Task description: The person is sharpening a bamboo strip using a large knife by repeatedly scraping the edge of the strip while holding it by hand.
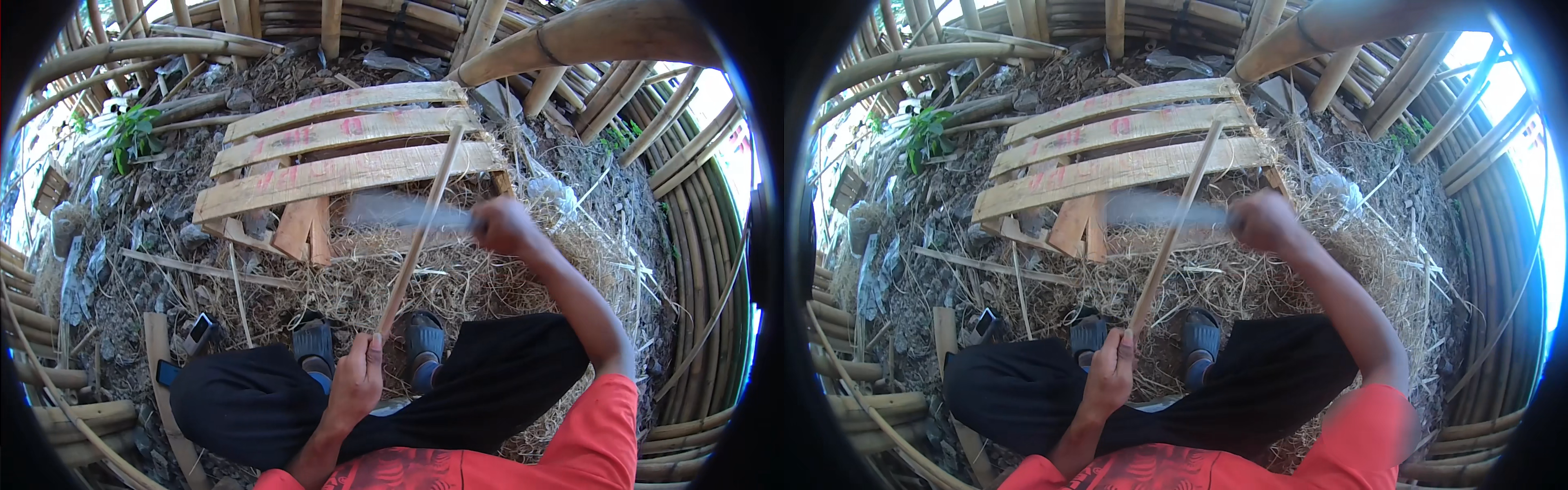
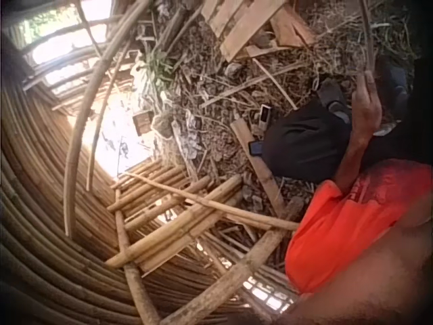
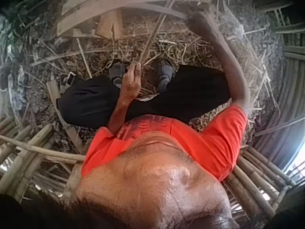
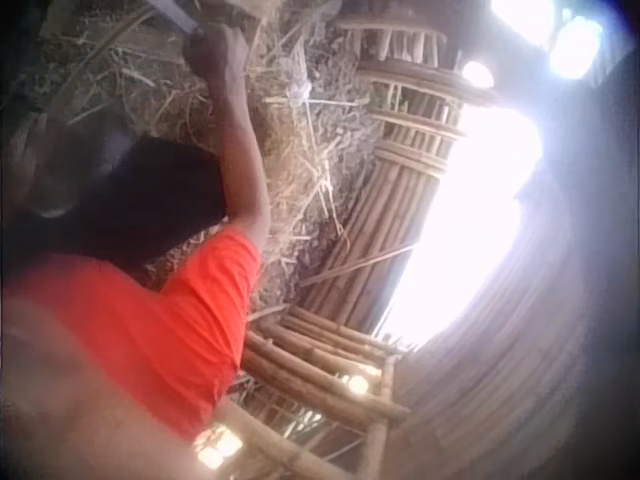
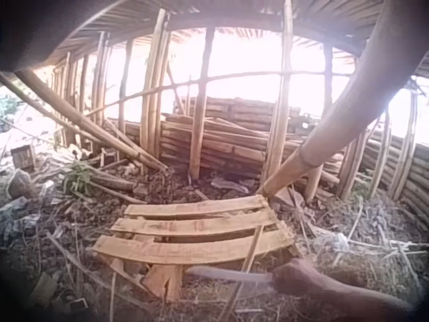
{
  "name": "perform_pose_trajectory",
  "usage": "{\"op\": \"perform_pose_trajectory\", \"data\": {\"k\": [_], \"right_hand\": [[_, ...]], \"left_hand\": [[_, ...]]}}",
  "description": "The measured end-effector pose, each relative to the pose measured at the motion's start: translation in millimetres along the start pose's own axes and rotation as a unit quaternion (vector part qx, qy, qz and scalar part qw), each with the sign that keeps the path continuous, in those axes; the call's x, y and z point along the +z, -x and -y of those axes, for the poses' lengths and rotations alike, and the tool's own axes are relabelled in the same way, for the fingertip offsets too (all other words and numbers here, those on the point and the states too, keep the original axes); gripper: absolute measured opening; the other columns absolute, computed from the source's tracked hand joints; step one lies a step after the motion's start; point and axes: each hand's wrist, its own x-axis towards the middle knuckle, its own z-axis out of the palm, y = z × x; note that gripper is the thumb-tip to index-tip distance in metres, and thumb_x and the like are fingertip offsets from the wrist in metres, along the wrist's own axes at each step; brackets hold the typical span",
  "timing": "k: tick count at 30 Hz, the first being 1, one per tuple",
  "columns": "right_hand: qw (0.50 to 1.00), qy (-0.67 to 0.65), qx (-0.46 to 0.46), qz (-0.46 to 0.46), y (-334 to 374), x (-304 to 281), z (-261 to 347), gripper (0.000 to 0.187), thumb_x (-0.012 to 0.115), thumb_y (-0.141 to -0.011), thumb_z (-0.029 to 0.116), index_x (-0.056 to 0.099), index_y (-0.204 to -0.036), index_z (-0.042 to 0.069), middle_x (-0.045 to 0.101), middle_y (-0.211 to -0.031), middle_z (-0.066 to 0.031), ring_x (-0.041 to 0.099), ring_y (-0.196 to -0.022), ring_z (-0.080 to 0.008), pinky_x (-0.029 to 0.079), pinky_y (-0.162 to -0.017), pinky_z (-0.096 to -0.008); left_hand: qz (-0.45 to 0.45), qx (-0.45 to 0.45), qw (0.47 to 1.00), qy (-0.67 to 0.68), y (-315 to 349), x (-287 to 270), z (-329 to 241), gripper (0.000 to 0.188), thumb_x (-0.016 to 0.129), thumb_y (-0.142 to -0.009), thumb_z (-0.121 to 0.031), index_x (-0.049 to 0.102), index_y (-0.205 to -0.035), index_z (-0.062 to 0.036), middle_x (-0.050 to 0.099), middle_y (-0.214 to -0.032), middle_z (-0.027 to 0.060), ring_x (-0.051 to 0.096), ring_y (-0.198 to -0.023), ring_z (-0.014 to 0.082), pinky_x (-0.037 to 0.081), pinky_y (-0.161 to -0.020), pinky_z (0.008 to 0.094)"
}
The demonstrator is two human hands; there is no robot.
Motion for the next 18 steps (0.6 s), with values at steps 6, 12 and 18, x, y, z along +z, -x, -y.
{"op": "perform_pose_trajectory", "data": {"k": [6,12,18], "right_hand": [[0.934,-0.089,0.319,-0.133,14,-12,-61,0.03,0.065,-0.083,0.028,0.07,-0.083,-0.002,0.071,-0.076,-0.0176,0.069,-0.073,-0.0305,0.051,-0.067,-0.0427],[0.89,-0.307,0.3,-0.153,19,-2,-56,0.022,0.069,-0.087,0.02,0.066,-0.081,-0.001,0.061,-0.062,-0.0022,0.054,-0.057,-0.0102,0.042,-0.054,-0.0317],[0.974,-0.208,0.091,-0.019,16,-31,40,0.017,0.072,-0.087,0.022,0.069,-0.088,0.005,0.066,-0.066,-0.0085,0.062,-0.058,-0.0192,0.047,-0.058,-0.0384]], "left_hand": [[0.027,-0.028,0.998,0.05,2,4,-2,0.029,0.044,-0.107,-0.03,0.052,-0.1,-0.0026,0.058,-0.067,0.023,0.06,-0.066,0.0468,0.04,-0.054,0.0517],[-0.017,-0.042,0.998,0.035,-12,-9,-5,0.025,0.046,-0.107,-0.027,0.053,-0.105,-0.0031,0.06,-0.07,0.022,0.062,-0.071,0.0465,0.042,-0.059,0.051],[-0.019,0.0,0.997,0.069,-17,-16,11,0.04,0.046,-0.108,-0.029,0.052,-0.136,-0.0014,0.049,-0.081,-0.0013,0.044,-0.07,0.0062,0.039,-0.059,0.0243]]}}
